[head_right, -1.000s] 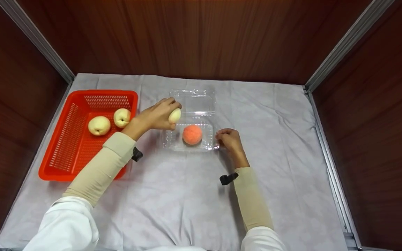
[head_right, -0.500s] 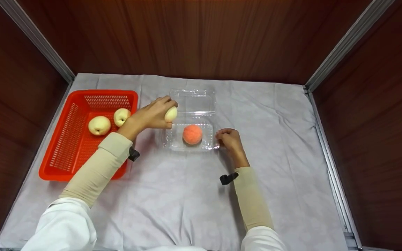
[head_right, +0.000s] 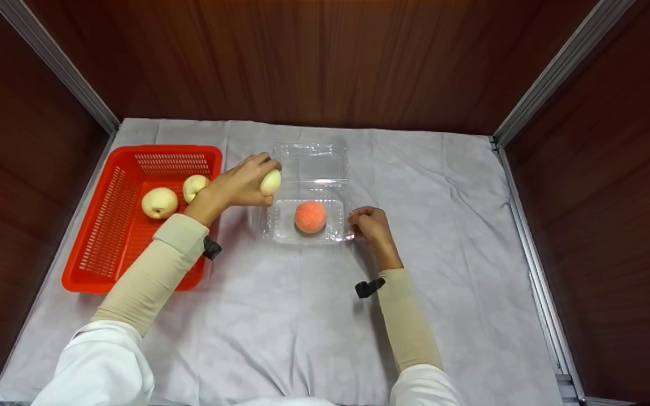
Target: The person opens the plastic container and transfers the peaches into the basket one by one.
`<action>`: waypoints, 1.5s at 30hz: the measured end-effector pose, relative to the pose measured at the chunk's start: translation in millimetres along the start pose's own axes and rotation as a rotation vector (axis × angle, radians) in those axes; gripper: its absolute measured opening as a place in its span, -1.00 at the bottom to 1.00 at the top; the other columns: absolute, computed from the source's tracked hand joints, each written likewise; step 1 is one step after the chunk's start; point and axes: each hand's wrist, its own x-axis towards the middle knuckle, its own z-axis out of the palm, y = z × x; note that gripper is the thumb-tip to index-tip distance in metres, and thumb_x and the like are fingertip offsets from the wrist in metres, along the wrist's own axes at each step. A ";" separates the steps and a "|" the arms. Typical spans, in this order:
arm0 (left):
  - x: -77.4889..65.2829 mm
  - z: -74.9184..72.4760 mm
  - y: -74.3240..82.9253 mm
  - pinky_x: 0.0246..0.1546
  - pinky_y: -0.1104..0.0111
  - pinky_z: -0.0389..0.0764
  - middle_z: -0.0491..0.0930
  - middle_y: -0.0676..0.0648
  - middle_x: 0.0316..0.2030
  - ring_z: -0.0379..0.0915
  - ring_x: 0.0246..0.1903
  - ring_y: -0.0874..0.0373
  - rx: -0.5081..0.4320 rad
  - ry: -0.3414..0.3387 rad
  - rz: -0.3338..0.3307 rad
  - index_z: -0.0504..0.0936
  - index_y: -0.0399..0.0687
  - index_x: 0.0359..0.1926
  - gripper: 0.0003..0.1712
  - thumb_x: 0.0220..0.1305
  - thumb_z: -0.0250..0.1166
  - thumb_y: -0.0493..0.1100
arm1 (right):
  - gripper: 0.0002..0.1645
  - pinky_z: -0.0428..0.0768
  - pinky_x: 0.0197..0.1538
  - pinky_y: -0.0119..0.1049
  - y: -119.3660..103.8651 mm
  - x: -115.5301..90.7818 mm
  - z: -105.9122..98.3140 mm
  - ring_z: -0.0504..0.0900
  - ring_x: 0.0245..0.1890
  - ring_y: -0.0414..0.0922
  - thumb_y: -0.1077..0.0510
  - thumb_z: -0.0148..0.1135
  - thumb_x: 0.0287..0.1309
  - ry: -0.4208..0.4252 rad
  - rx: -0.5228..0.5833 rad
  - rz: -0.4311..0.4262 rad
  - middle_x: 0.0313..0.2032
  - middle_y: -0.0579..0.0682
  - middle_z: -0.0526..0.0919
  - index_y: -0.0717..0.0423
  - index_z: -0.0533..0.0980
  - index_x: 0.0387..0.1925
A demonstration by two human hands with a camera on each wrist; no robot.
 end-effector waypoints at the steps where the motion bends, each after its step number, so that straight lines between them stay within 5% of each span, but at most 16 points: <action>1: -0.2 -0.5 -0.2 0.10 0.03 0.70 0.48 -0.24 0.19 0.46 0.16 -0.20 -0.001 0.000 -0.001 0.48 -0.11 0.28 -0.24 0.06 0.55 -0.07 | -0.71 0.64 -0.40 -0.35 -0.1 -0.5 0.3 0.57 -0.59 -0.19 0.40 0.17 0.35 0.003 0.003 -0.004 -0.45 -0.06 0.61 0.47 0.46 0.05; 38: -23.0 -12.8 -12.0 0.08 0.01 0.70 0.48 -0.25 0.17 0.47 0.13 -0.20 -0.013 0.057 -0.022 0.50 -0.11 0.28 -0.29 0.08 0.49 -0.10 | -0.66 0.65 -0.37 -0.40 2.7 -1.1 1.3 0.59 -0.55 -0.24 0.39 0.21 0.32 0.038 -0.048 -0.027 -0.45 -0.12 0.63 0.48 0.48 0.08; 45: -30.2 -15.6 -16.5 0.08 0.00 0.70 0.48 -0.26 0.17 0.46 0.16 -0.20 -0.016 0.073 -0.023 0.48 -0.11 0.30 -0.27 0.10 0.49 -0.07 | -0.80 0.63 -0.40 -0.39 2.2 -0.7 2.6 0.58 -0.56 -0.23 0.40 0.21 0.32 0.038 -0.030 -0.024 -0.46 -0.10 0.63 0.39 0.53 -0.05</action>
